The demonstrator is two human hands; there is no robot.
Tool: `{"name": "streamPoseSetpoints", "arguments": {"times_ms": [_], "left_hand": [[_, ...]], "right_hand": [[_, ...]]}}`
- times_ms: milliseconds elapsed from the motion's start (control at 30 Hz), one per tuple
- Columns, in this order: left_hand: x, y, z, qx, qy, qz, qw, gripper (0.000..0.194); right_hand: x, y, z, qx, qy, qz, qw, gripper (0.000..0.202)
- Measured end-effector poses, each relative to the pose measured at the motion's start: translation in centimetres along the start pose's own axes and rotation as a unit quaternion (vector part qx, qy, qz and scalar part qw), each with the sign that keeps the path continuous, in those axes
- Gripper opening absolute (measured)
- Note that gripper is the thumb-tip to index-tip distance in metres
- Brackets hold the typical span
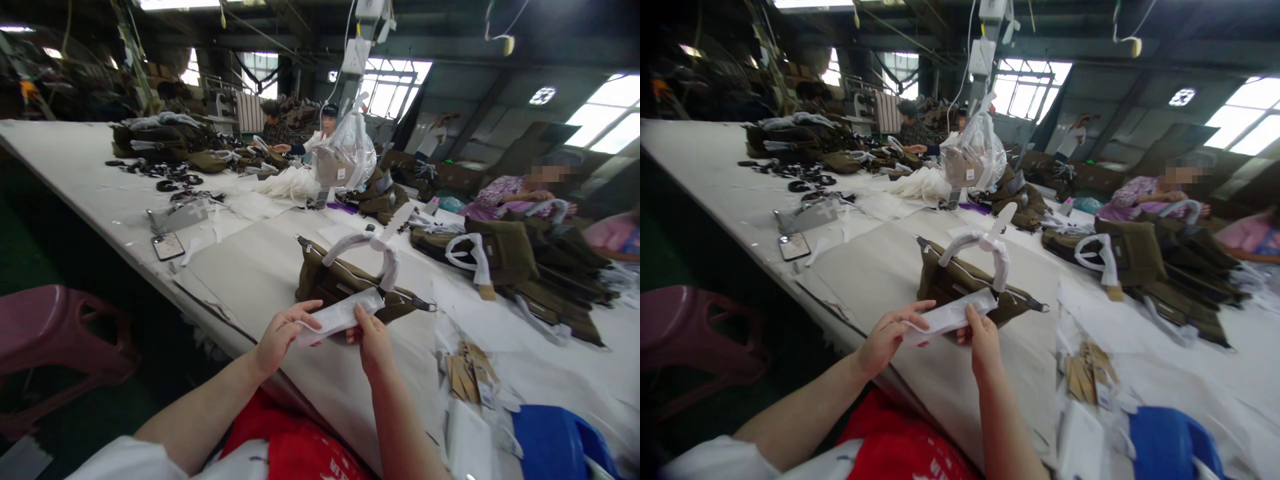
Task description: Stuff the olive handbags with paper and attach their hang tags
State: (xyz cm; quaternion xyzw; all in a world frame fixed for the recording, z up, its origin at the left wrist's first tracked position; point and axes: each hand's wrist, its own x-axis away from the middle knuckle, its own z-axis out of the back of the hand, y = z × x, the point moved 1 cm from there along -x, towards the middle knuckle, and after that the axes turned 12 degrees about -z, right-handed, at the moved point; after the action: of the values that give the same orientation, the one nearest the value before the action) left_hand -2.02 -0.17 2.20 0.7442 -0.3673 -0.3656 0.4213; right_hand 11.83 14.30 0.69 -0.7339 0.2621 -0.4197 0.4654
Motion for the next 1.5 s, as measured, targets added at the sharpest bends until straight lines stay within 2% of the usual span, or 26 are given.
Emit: {"name": "streamPoseSetpoints", "arguments": {"times_ms": [100, 200, 267, 333, 400, 433, 533, 600, 633, 700, 767, 833, 900, 967, 1067, 1167, 1300, 1433, 1500], "left_hand": [[0.0, -0.6, 0.0, -0.073, -0.013, 0.022, 0.997, 0.038], [-0.1, -1.6, -0.4, -0.129, 0.027, 0.044, 0.99, 0.03], [-0.2, -2.4, -0.8, -0.1, 0.022, 0.061, 0.993, 0.049], [-0.1, -3.1, -1.2, -0.068, -0.048, 0.125, 0.989, 0.065], [-0.1, -3.8, -1.6, -0.069, -0.135, 0.196, 0.969, 0.061], [-0.1, -4.0, -1.7, -0.081, -0.16, 0.213, 0.96, 0.057], [-0.6, -4.3, -2.1, -0.12, -0.16, 0.198, 0.96, 0.054], [-1.2, -4.3, -2.3, -0.131, -0.153, 0.191, 0.961, 0.054], [-1.4, -4.4, -2.4, -0.134, -0.153, 0.193, 0.96, 0.054], [-1.9, -4.6, -2.5, -0.138, -0.155, 0.195, 0.959, 0.054], [-2.1, -4.8, -2.7, -0.139, -0.155, 0.194, 0.959, 0.052], [-2.2, -5.0, -2.8, -0.135, -0.148, 0.193, 0.961, 0.052], [-2.2, -5.2, -2.9, -0.13, -0.136, 0.194, 0.963, 0.052], [-2.2, -5.3, -3.1, -0.129, -0.127, 0.198, 0.963, 0.052], [-2.2, -5.2, -3.3, -0.138, -0.122, 0.201, 0.962, 0.049], [-2.2, -5.1, -3.6, -0.145, -0.122, 0.199, 0.962, 0.05], [-2.1, -5.1, -3.7, -0.154, -0.128, 0.197, 0.96, 0.054], [-2.1, -5.0, -3.6, -0.164, -0.128, 0.199, 0.958, 0.056], [-2.0, -5.0, -3.6, -0.163, -0.125, 0.204, 0.957, 0.057]], "right_hand": [[0.0, 0.0, 0.3, 0.007, 0.0, -0.009, 1.0, 0.053], [-0.3, 0.0, 0.8, 0.004, -0.002, -0.014, 1.0, 0.054], [-0.6, 0.0, 1.2, 0.013, 0.003, -0.008, 1.0, 0.054], [-0.7, 0.0, 1.7, 0.029, 0.007, -0.004, 1.0, 0.054], [-0.1, 0.0, 2.4, 0.056, 0.006, -0.004, 0.998, 0.053], [0.5, 0.0, 2.9, 0.072, 0.005, -0.004, 0.997, 0.053], [3.5, -0.2, 5.9, 0.134, 0.027, 0.022, 0.99, 0.048], [6.1, -0.7, 9.5, 0.217, 0.106, 0.087, 0.966, 0.04], [7.6, -1.1, 11.9, 0.265, 0.167, 0.125, 0.941, 0.037], [10.6, -1.9, 18.0, 0.334, 0.313, 0.172, 0.872, 0.037], [13.6, -2.6, 24.9, 0.356, 0.449, 0.146, 0.806, 0.041], [16.4, -3.0, 31.4, 0.348, 0.559, 0.067, 0.75, 0.049], [18.6, -2.8, 36.2, 0.339, 0.577, 0.02, 0.743, 0.049], [19.9, -1.8, 38.9, 0.323, 0.553, -0.015, 0.768, 0.042], [20.4, 0.6, 40.0, 0.277, 0.502, -0.034, 0.819, 0.044], [19.8, 2.9, 39.9, 0.226, 0.487, -0.026, 0.843, 0.054], [19.8, 3.7, 39.7, 0.184, 0.528, 0.0, 0.829, 0.055], [21.7, 3.2, 38.6, 0.184, 0.569, 0.036, 0.8, 0.053], [22.7, 3.4, 37.9, 0.208, 0.58, 0.015, 0.787, 0.051]]}}
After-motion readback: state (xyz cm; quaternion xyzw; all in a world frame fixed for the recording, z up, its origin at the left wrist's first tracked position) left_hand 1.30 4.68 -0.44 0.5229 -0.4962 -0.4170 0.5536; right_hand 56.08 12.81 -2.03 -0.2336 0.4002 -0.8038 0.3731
